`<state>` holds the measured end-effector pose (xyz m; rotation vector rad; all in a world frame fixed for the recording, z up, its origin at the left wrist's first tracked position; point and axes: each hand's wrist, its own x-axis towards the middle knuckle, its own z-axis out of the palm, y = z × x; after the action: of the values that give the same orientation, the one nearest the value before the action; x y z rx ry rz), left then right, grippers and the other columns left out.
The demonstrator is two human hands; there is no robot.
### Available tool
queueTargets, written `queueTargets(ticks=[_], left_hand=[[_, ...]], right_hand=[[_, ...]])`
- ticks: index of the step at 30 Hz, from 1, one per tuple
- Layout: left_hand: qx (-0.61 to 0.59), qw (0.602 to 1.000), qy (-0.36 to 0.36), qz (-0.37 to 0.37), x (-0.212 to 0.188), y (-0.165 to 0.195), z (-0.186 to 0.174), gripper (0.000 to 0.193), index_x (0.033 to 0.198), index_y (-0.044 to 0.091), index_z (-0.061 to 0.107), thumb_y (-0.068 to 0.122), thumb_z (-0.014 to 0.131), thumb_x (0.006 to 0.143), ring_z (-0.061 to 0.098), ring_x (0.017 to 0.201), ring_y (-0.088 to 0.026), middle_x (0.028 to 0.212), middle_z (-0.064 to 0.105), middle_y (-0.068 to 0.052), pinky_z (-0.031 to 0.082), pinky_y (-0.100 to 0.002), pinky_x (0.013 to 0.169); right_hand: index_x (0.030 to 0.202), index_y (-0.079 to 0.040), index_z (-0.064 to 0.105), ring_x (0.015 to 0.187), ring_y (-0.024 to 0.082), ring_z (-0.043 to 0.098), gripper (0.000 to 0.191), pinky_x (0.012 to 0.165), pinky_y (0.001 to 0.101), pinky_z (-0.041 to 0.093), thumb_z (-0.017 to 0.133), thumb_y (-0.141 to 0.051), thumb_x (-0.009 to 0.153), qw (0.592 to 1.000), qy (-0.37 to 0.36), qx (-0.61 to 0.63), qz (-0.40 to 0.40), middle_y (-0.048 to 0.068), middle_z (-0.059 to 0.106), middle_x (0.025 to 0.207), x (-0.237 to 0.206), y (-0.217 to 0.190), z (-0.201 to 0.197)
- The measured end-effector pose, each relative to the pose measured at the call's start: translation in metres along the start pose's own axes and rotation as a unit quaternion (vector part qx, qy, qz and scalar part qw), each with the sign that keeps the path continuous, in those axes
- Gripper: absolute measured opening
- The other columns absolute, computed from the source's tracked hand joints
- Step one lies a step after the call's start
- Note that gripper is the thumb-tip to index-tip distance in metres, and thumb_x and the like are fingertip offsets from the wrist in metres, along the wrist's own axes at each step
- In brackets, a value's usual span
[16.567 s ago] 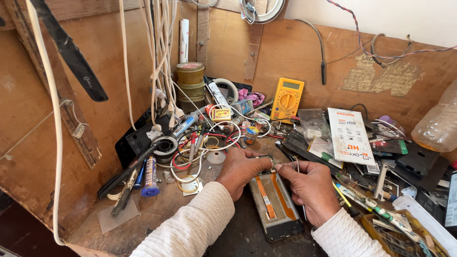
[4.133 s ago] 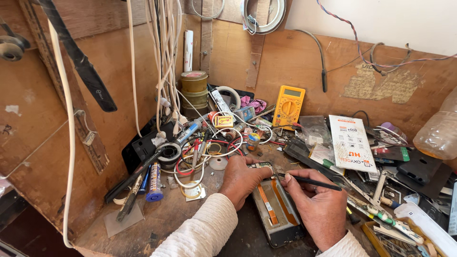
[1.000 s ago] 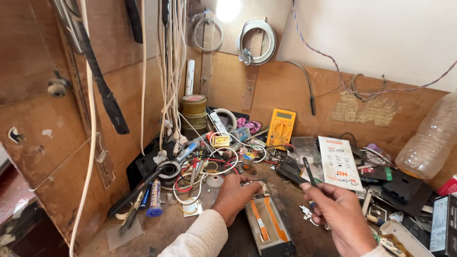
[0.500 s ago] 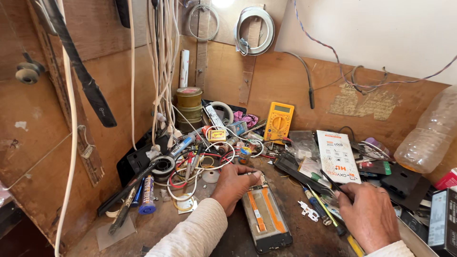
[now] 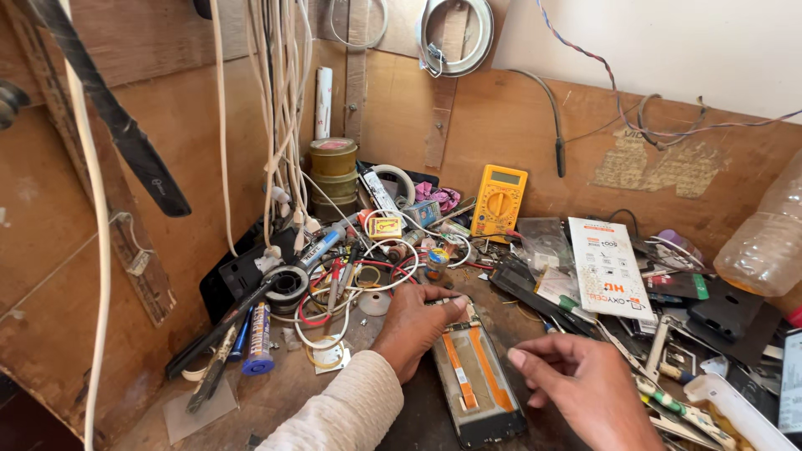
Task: The person works on a disassembled mobile phone at a cluttered repair bench. They use a small flat tool to pry and adjust internal components near the battery and motherboard, then switch to a screwdriver to tighten or loosen screws on the phone frame.
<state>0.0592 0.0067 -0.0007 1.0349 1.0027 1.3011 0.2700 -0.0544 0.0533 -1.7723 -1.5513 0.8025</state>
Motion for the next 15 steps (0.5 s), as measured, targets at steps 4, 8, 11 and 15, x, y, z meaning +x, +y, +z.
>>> queueTargets(ticks=[4, 8, 11, 15], left_hand=[[-0.016, 1.0, -0.02, 0.007, -0.002, 0.003, -0.002, 0.03, 0.103, -0.005, 0.074, 0.016, 0.077, 0.082, 0.072, 0.078, -0.016, 0.087, 0.078, -0.012, 0.057, -0.03, 0.074], [-0.004, 1.0, 0.004, -0.002, -0.003, 0.005, -0.001, 0.031, 0.104, -0.005, 0.074, 0.016, 0.078, 0.081, 0.072, 0.079, -0.017, 0.088, 0.078, -0.012, 0.057, -0.03, 0.073], [-0.006, 1.0, -0.002, 0.002, -0.003, 0.004, -0.003, 0.032, 0.104, -0.005, 0.074, 0.017, 0.078, 0.081, 0.073, 0.079, -0.017, 0.088, 0.079, -0.013, 0.057, -0.03, 0.072], [-0.001, 1.0, -0.003, 0.009, -0.002, 0.003, -0.003, 0.033, 0.104, -0.005, 0.074, 0.017, 0.079, 0.081, 0.073, 0.079, -0.017, 0.088, 0.079, -0.013, 0.057, -0.03, 0.072]], right_hand=[[0.096, 0.004, 0.078, 0.05, 0.016, 0.06, 0.032, 0.05, 0.031, 0.049, 0.083, -0.025, 0.085, 0.996, -0.062, 0.068, 0.016, 0.011, 0.075, 0.069, 0.013, -0.002, 0.011], [0.089, 0.007, 0.077, 0.048, 0.016, 0.058, 0.032, 0.047, 0.0305, 0.047, 0.083, -0.025, 0.086, 0.995, -0.068, 0.074, 0.015, 0.012, 0.071, 0.065, 0.02, -0.002, 0.018], [0.085, 0.008, 0.079, 0.048, 0.016, 0.056, 0.033, 0.047, 0.0306, 0.046, 0.084, -0.025, 0.086, 0.994, -0.066, 0.079, 0.033, 0.01, 0.068, 0.063, 0.023, -0.004, 0.021], [0.083, 0.008, 0.077, 0.047, 0.015, 0.054, 0.034, 0.046, 0.0297, 0.044, 0.085, -0.025, 0.085, 0.991, -0.072, 0.105, 0.031, 0.008, 0.064, 0.061, 0.024, -0.005, 0.022]])
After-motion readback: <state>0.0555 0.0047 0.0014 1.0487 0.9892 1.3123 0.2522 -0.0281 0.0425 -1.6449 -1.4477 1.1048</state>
